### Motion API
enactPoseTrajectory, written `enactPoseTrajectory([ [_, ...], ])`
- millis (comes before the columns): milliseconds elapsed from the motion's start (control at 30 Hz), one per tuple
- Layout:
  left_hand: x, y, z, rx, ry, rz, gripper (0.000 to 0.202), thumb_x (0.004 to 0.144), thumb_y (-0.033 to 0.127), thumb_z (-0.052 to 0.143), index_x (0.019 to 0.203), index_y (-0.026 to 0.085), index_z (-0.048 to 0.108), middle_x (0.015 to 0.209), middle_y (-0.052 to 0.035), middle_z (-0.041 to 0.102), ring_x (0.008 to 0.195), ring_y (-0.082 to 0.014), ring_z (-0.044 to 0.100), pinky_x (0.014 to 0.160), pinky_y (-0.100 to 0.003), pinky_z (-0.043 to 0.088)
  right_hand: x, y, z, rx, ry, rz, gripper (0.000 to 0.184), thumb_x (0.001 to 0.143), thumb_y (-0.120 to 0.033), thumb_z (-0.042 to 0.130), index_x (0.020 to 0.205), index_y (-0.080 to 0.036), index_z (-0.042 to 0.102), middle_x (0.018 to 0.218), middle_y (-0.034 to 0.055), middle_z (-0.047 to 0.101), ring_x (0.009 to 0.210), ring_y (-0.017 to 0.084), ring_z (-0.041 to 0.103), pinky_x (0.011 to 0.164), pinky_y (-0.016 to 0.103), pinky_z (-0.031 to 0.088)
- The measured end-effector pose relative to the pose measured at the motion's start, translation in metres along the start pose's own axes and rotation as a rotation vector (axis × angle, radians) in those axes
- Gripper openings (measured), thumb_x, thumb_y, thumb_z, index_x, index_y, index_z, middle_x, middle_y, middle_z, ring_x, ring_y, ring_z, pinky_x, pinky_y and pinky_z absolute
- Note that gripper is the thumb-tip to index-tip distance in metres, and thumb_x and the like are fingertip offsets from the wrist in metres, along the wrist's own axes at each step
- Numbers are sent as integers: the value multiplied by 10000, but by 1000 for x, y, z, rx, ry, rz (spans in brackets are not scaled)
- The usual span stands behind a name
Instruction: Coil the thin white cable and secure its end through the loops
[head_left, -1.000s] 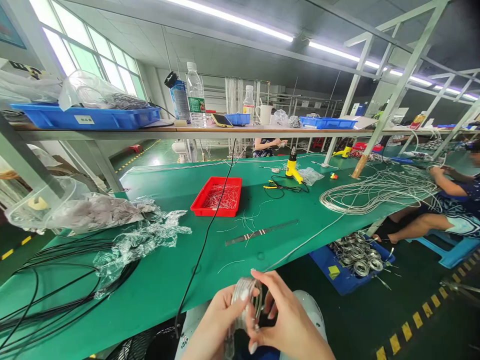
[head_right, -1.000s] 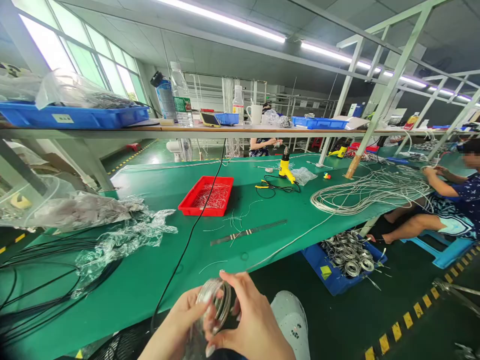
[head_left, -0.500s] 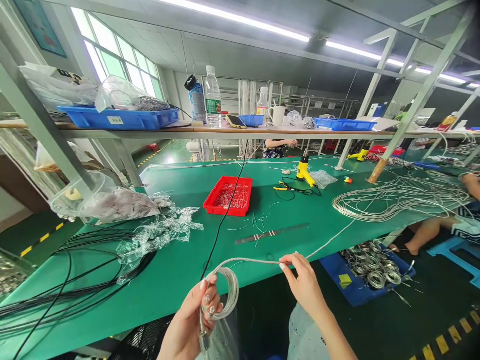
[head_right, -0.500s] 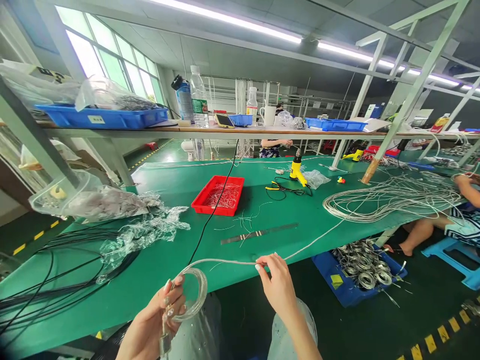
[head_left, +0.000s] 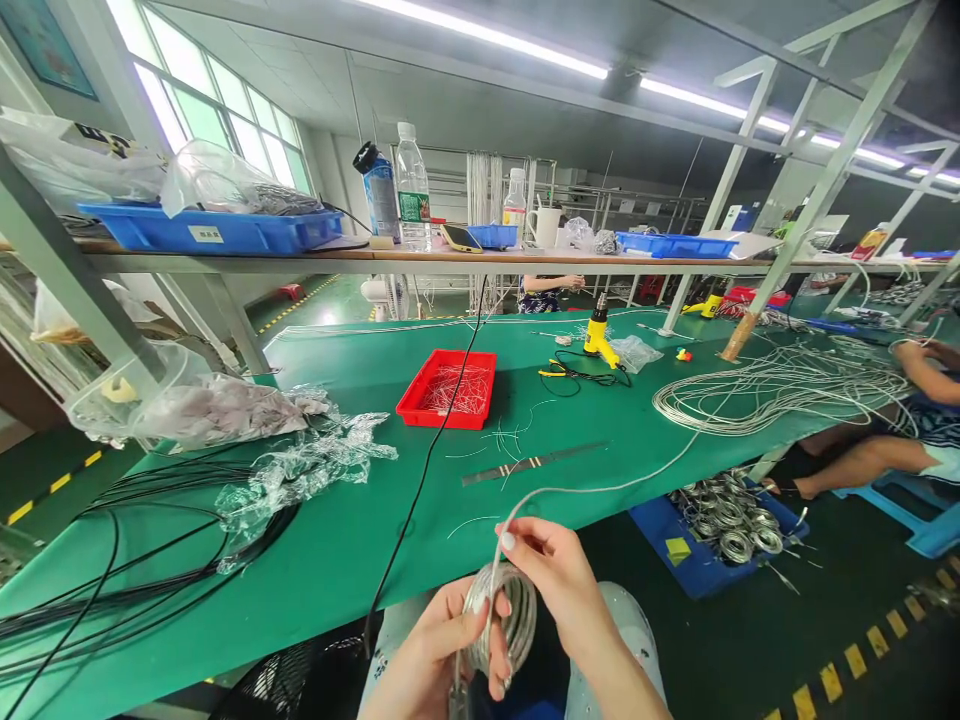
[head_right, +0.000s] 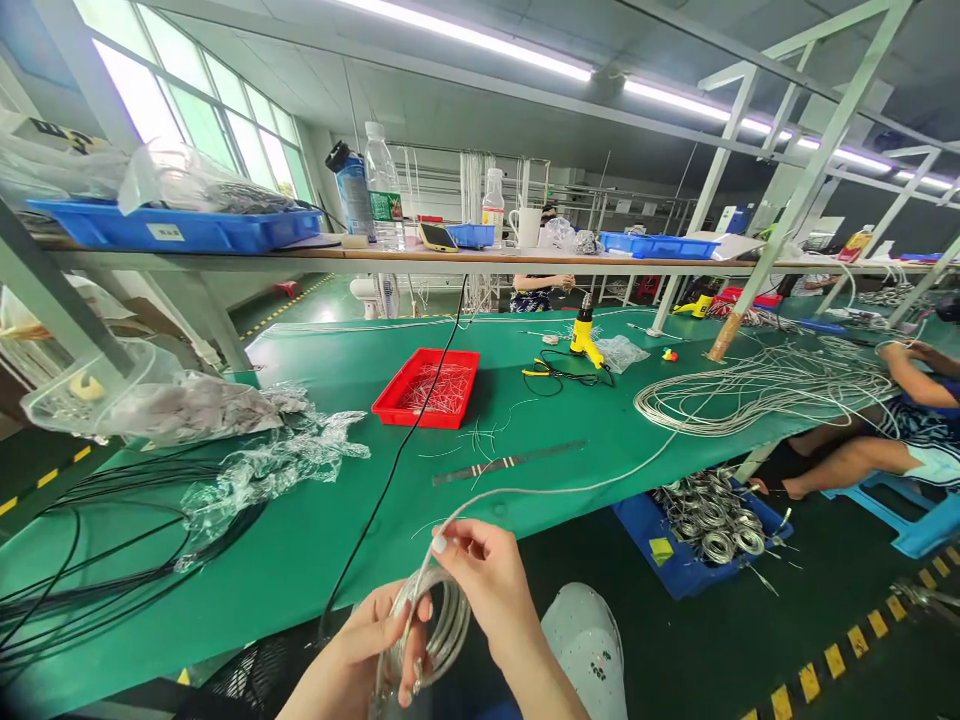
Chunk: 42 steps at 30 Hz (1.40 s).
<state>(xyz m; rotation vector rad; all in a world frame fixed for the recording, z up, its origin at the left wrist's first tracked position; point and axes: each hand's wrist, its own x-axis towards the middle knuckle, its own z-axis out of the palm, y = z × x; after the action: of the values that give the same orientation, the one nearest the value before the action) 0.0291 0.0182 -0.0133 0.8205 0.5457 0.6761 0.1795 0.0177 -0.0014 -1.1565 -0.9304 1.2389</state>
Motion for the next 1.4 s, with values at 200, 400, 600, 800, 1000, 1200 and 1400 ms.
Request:
enactPoseTrajectory([
  [200, 1, -2, 3, -130, -16, -61, 297, 662, 409, 775, 702, 141, 655, 423, -41, 625, 367, -105, 503, 479, -194, 383, -7, -5, 6, 208, -15, 36, 324, 636, -452, 742, 696, -145, 658, 616, -27, 525, 602, 78, 431, 578, 193, 344],
  [400, 2, -7, 1, -138, 108, -130, 342, 610, 436, 797, 671, 159, 605, 390, -24, 595, 356, -113, 504, 418, -178, 330, -14, -8, 4, 184, -59, 36, 269, 691, -435, 688, 721, -169, 657, 677, -13, 562, 679, 103, 499, 675, 210, 422],
  [600, -1, -10, -1, -82, 143, -150, 319, 661, 431, 756, 721, 164, 592, 479, -81, 659, 421, -139, 554, 428, -179, 323, -12, -17, -6, 62, -251, 10, 285, 768, -435, 650, 786, -155, 599, 700, -30, 514, 682, 87, 481, 684, 203, 408],
  [800, -2, -8, 4, -117, 166, -113, 318, 685, 431, 770, 752, 144, 650, 441, -6, 582, 414, -100, 479, 512, -217, 432, -10, -14, -14, -208, -299, -225, 265, 896, -437, 495, 862, -180, 553, 856, -3, 531, 768, 102, 504, 718, 219, 418],
  [1000, -2, -10, 8, -237, 73, -42, 295, 775, 412, 720, 829, 128, 662, 498, 65, 457, 422, -45, 365, 601, -255, 504, -7, -4, -9, -195, -263, -304, 251, 907, -423, 485, 863, -185, 551, 860, -4, 531, 777, 100, 502, 744, 222, 419],
  [1200, -4, 0, 0, -148, 130, 32, 301, 736, 390, 762, 763, 126, 620, 500, 46, 501, 380, -24, 357, 442, -156, 380, 13, 22, -12, 459, -52, -34, 383, 728, -511, 668, 968, -223, 586, 950, 34, 597, 822, 151, 590, 709, 283, 499],
  [1400, -20, 33, -17, -265, 373, 231, 324, 630, 320, 851, 777, 155, 614, 508, 96, 459, 407, -6, 360, 450, -109, 367, 25, 39, -51, 277, 249, 59, 404, 776, -500, 601, 1044, -199, 594, 1125, 108, 622, 837, 190, 636, 589, 295, 517],
])
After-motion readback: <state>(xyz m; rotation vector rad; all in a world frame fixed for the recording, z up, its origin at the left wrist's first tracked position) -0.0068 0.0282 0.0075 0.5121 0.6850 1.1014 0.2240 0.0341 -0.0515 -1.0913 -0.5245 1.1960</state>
